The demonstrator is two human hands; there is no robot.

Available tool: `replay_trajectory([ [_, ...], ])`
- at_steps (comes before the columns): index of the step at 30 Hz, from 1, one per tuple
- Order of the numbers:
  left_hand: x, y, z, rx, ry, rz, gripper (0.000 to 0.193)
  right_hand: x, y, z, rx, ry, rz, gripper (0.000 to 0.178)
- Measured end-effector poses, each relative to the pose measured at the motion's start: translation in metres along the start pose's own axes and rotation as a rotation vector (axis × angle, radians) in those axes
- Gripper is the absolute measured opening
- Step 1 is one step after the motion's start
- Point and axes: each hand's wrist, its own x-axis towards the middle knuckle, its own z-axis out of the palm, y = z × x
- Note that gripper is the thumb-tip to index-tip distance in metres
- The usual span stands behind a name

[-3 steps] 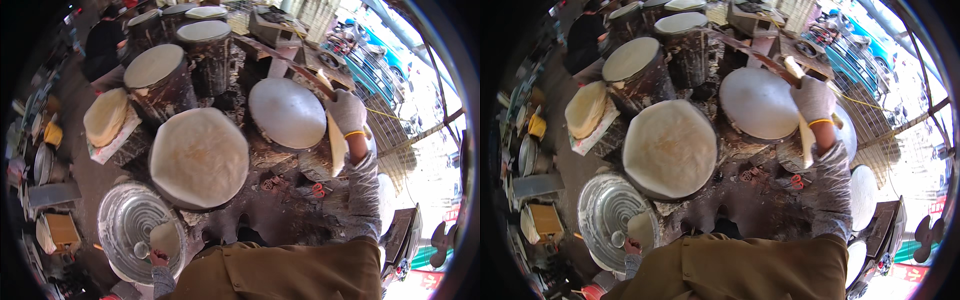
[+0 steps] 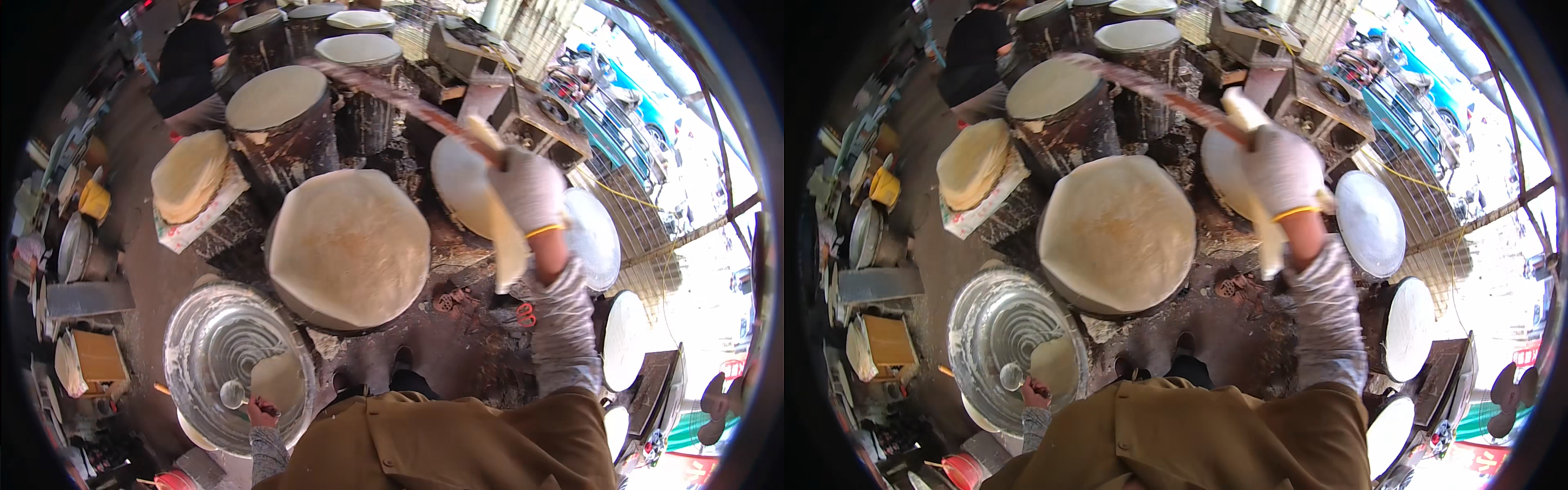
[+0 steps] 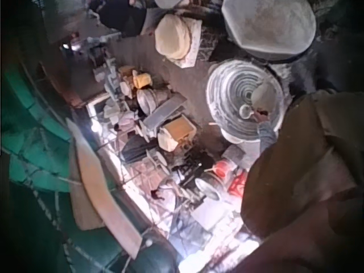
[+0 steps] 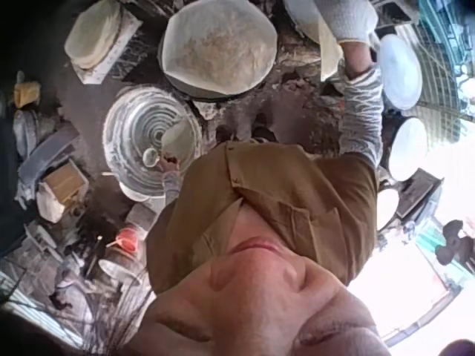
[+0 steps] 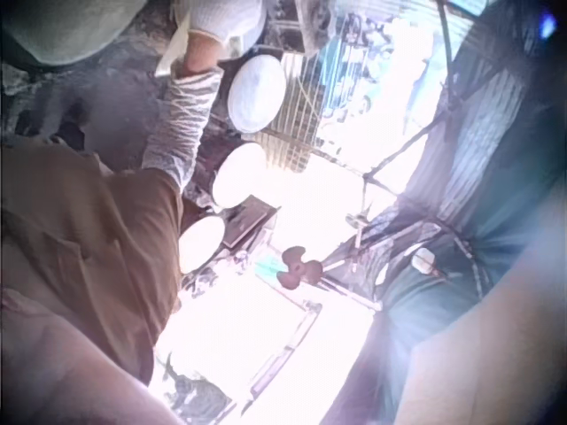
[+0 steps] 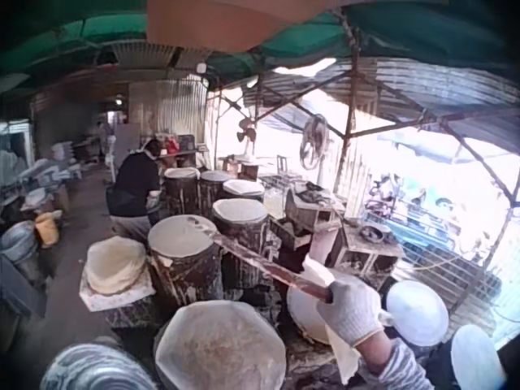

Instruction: The person ladles batter onto multiple hot griddles and spreads it into thin crepes using a wooden spreader. They flip the crepes, remove finished ones, and stack them while continuing to cook new batches.

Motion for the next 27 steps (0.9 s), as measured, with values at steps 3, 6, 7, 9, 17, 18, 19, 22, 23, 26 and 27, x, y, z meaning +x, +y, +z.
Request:
replay_trajectory([
  [3, 0.001, 0.011, -0.016, -0.051, -0.072, 0.020, 0.033, -0.035, -0.109, 0.017, 0.135, -0.054, -0.074, 0.022],
  [6, 0.004, 0.023, -0.042, -0.106, -0.094, 0.022, 0.029, -0.074, -0.183, 0.065, 0.236, -0.205, -0.151, 0.022],
  [7, 0.002, 0.026, -0.047, -0.142, -0.106, 0.012, 0.029, -0.090, -0.200, 0.080, 0.221, -0.227, -0.202, 0.023],
  [9, -0.008, 0.037, -0.051, -0.182, -0.082, -0.001, 0.030, -0.123, -0.225, 0.112, 0.203, -0.253, -0.287, 0.023],
  [17, -0.023, 0.048, -0.082, -0.231, -0.044, -0.036, 0.029, -0.199, -0.263, 0.149, 0.149, -0.312, -0.360, 0.037],
  [18, -0.024, 0.050, -0.083, -0.216, -0.030, -0.036, 0.029, -0.203, -0.265, 0.146, 0.154, -0.287, -0.339, 0.039],
  [19, -0.021, 0.053, -0.087, -0.231, -0.023, -0.052, 0.029, -0.205, -0.265, 0.142, 0.138, -0.305, -0.343, 0.046],
  [22, -0.009, 0.060, -0.095, -0.226, -0.039, -0.094, 0.030, -0.209, -0.260, 0.157, 0.027, -0.295, -0.335, 0.045],
  [23, -0.007, 0.063, -0.097, -0.195, -0.066, -0.105, 0.031, -0.210, -0.257, 0.158, 0.004, -0.256, -0.343, 0.033],
  [26, 0.001, 0.071, -0.097, -0.103, -0.101, -0.101, 0.032, -0.196, -0.254, 0.143, -0.023, -0.365, -0.310, 0.025],
  [27, 0.006, 0.074, -0.096, -0.069, -0.110, -0.098, 0.032, -0.193, -0.251, 0.135, -0.007, -0.286, -0.298, 0.020],
])
